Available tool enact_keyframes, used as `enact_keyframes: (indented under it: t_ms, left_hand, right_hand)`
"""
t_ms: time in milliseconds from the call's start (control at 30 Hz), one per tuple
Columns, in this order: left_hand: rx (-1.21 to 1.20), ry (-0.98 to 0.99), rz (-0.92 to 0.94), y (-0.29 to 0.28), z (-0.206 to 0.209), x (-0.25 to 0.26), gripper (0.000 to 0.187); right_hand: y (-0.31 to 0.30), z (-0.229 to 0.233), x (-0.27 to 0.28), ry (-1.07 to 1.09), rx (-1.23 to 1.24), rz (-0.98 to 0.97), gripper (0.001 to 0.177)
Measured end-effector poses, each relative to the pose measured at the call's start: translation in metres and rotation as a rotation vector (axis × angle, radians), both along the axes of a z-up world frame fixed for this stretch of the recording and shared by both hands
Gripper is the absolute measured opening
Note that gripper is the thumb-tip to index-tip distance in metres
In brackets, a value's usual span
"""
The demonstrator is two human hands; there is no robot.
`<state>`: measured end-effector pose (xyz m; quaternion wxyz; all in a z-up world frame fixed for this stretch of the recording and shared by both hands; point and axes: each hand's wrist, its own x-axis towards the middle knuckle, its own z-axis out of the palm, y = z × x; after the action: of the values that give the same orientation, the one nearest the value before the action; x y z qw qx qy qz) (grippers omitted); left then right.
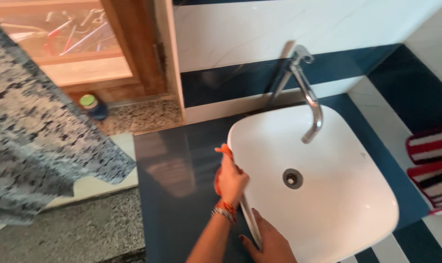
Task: The person wipes the tiled wall and a metal towel ring with an orange cloth, then wipes the white sink basin and faucet. The person uses the cloth to wipe different parts of the wall and sink in sequence.
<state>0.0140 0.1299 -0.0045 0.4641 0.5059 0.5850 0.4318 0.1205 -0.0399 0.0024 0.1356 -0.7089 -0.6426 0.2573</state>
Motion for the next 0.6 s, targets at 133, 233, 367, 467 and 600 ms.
enact_keyframes:
  t_ms: [133,233,367,467,600]
  left_hand:
    - [-0.173,0.196,-0.065,0.060,0.006,-0.007,0.072]
    - [-0.287,0.122,-0.078,0.079,0.005,-0.008,0.060]
    - [-0.202,0.134,0.044,0.077,-0.020,0.004,0.055]
    - [-0.126,0.035,0.058,0.056,-0.031,0.005,0.072]
    - [-0.095,-0.072,0.065,0.005,-0.030,0.009,0.084]
  right_hand:
    - [-0.009,0.000,0.032,-0.142,0.269,0.108,0.058]
    - [-0.013,0.013,0.068,-0.192,0.254,-0.019,0.045]
    - [-0.017,0.027,0.087,-0.107,0.079,-0.267,0.037]
    - [-0.020,0.029,0.077,-0.065,0.160,-0.290,0.034]
    - [-0.023,0.032,0.075,-0.022,0.230,-0.386,0.040]
